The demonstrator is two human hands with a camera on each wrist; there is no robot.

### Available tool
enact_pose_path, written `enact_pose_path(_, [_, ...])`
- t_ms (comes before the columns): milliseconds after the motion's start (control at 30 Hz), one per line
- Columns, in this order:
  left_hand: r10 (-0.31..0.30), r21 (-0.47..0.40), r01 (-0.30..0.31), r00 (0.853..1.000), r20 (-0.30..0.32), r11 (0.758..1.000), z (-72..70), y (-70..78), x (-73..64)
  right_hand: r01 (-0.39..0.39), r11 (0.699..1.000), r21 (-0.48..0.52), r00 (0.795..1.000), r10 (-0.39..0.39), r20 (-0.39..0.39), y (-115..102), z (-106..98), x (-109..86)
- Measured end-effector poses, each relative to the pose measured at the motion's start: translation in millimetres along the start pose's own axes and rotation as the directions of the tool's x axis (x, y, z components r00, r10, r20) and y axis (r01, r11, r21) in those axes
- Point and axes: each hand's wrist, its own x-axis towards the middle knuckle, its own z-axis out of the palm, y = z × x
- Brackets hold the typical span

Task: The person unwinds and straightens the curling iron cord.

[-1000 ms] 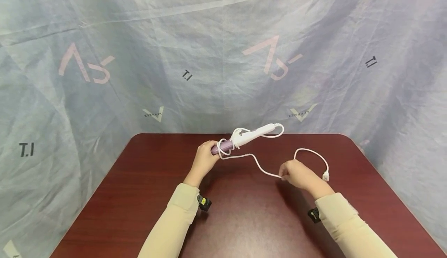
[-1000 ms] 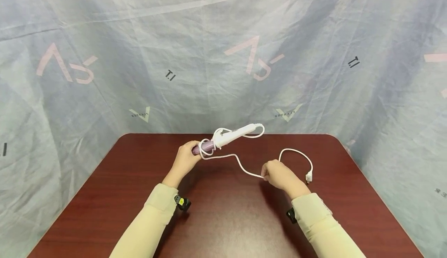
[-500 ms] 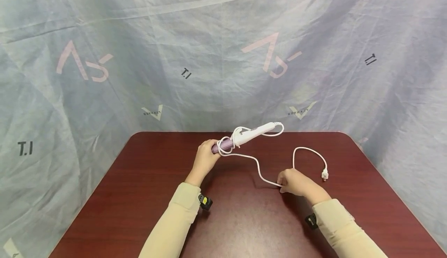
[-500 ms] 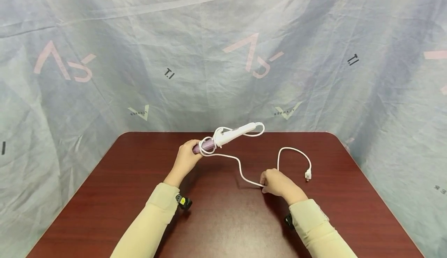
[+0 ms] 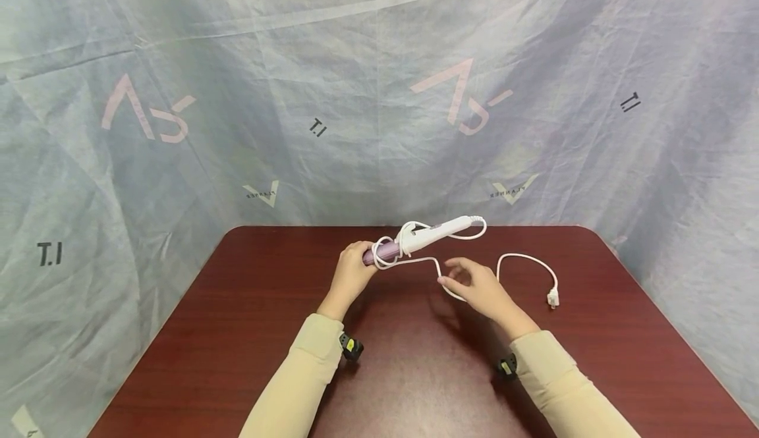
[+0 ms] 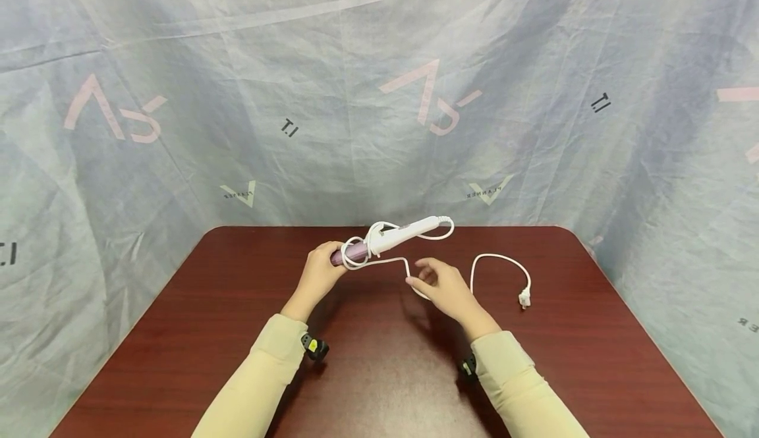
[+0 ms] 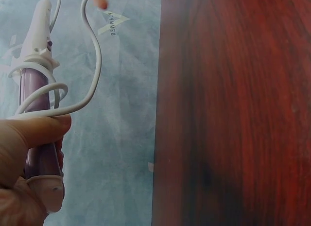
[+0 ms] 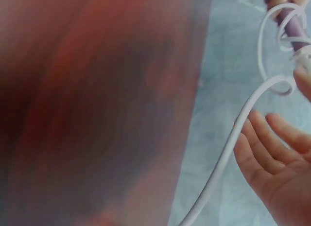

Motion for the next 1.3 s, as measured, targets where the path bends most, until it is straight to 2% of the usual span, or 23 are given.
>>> enact_pose_path(133, [0.002,0.003,-0.002,1.000,-0.006,1.000,0.3,0.3,0.5,-0.004,1.000,0.017,0.997,0.005,-0.082,-15.0,3.7,14.1])
enact_pose_path(367, [-0.015,-0.001,0.015,1.000,0.009,1.000,2.5,1.4,-0.9,-0.086,0.995,-0.041,0.989,0.080,-0.124,-28.3,7.4,25.2])
enact_pose_path(467, [-0.017,-0.007,0.017,1.000,0.006,1.000,2.9,2.1,-1.6,-0.140,0.989,-0.048,0.984,0.134,-0.114,-30.8,8.0,24.7])
enact_pose_path(633, [-0.015,-0.013,0.015,1.000,-0.013,1.000,1.4,1.9,-0.3,-0.246,0.968,-0.058,0.969,0.243,-0.053,-33.0,8.9,20.8])
enact_pose_path(767, [-0.012,-0.008,0.011,1.000,-0.020,1.000,-1.7,1.5,2.1,-0.286,0.955,-0.083,0.958,0.288,0.010,-35.3,8.6,16.5])
enact_pose_path(900, [-0.001,0.010,0.002,1.000,-0.022,1.000,-2.7,0.5,3.1,-0.275,0.961,-0.022,0.957,0.276,0.094,-37.5,4.8,10.3])
enact_pose_path(1067, [0.026,0.056,-0.025,0.999,-0.018,0.998,-0.9,-2.3,1.4,-0.198,0.972,0.128,0.964,0.169,0.206,-38.7,-6.4,5.6])
enact_pose_path(1167, [0.037,0.074,-0.036,0.999,-0.011,0.997,1.1,-3.0,-0.4,-0.180,0.958,0.223,0.963,0.125,0.240,-39.5,-14.7,5.3])
enact_pose_path(1300, [0.038,0.086,-0.037,0.999,-0.003,0.996,4.2,-3.3,-3.3,-0.198,0.926,0.322,0.963,0.122,0.242,-41.5,-25.7,5.9])
